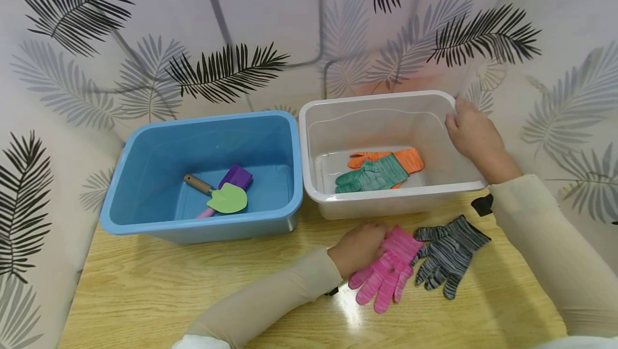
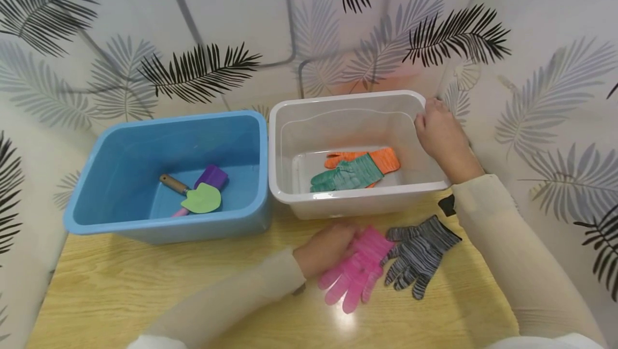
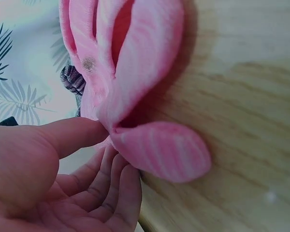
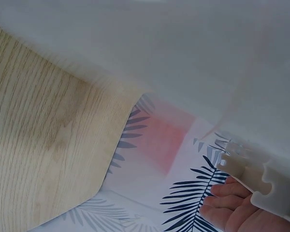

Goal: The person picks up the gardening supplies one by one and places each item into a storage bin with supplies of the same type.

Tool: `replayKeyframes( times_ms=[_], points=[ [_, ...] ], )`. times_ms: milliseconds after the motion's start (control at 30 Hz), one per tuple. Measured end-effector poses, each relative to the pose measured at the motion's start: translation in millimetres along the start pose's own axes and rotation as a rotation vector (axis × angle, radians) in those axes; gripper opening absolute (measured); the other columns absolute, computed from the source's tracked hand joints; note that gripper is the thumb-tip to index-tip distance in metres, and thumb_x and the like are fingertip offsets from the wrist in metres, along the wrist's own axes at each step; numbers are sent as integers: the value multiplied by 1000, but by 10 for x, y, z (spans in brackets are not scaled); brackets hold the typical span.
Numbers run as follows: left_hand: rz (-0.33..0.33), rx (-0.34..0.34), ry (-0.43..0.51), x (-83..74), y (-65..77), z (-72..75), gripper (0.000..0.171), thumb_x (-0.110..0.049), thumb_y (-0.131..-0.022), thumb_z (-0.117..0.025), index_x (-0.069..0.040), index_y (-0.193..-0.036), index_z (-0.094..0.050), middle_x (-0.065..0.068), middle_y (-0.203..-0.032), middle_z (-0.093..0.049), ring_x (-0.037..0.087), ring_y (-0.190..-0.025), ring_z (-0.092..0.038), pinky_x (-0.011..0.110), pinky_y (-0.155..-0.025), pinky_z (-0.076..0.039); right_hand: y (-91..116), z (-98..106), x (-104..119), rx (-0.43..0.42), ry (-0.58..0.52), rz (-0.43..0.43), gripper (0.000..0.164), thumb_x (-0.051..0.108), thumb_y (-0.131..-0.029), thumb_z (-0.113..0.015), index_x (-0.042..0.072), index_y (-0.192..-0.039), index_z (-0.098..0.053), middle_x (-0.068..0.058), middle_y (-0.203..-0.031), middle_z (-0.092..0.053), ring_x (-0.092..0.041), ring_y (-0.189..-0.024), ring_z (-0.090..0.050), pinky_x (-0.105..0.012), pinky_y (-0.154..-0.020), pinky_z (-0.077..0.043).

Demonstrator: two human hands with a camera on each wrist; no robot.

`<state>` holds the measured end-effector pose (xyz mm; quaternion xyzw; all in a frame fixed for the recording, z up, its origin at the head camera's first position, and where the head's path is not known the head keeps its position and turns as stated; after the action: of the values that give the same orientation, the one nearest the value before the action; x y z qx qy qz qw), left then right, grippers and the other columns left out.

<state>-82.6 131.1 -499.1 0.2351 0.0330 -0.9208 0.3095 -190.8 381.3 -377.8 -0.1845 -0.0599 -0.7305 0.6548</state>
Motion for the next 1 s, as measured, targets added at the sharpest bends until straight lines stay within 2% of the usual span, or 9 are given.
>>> replayKeyframes(
  times_ms=[200,500,767,933,1000],
  points=[
    [33,34,78,15,-26,-8,9,-15,-89,-63,-12,-98,-63,-5,-91,-60,8,-87,-56,16,-78,-44,3,2,0,-1,1,1,39,18,-97,-33,-14,-120,-39,-34,-113,-45,-54,-97,-45,-63,-82,-33],
    [74,83,154,42,-47,-10,17,-13,-86,-65,-8,-102,-63,-4,-95,-60,8,-88,-56,15,-78,-43,1,0,2,17,-1,-14,47,19,-98,-33,-15,-130,-34,-35,-123,-43,-52,-106,-44,-62,-90,-32],
    [30,84,138,13,-53,-6,19,-8,-83,-66,-7,-102,-62,-3,-94,-59,8,-89,-53,14,-80,-41,2,10,4,16,0,-15,41,20,-98,-32,-13,-123,-38,-34,-117,-44,-51,-100,-45,-62,-86,-33],
    [-1,76,144,-7,-53,5,17,-5,-82,-67,-5,-97,-62,-2,-90,-59,8,-86,-52,14,-77,-40,9,15,11,12,-5,-13,41,19,-98,-33,-13,-122,-38,-34,-118,-44,-52,-101,-45,-62,-86,-33],
    [-1,74,156,-7,-44,10,16,-6,-82,-67,-5,-97,-62,-2,-91,-60,9,-87,-52,13,-77,-40,8,13,17,19,-5,-18,44,19,-98,-33,-14,-127,-36,-34,-124,-42,-52,-107,-43,-61,-91,-32]
  ],
)
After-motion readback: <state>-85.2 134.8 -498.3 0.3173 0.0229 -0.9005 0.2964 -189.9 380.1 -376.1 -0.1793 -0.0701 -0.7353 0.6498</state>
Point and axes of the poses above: each hand's wrist, its own y-axis away from the middle knuckle, its own z-axis out of the back of the hand, x = y × z, the point moved 3 cm from there along -y, towards the middle knuckle
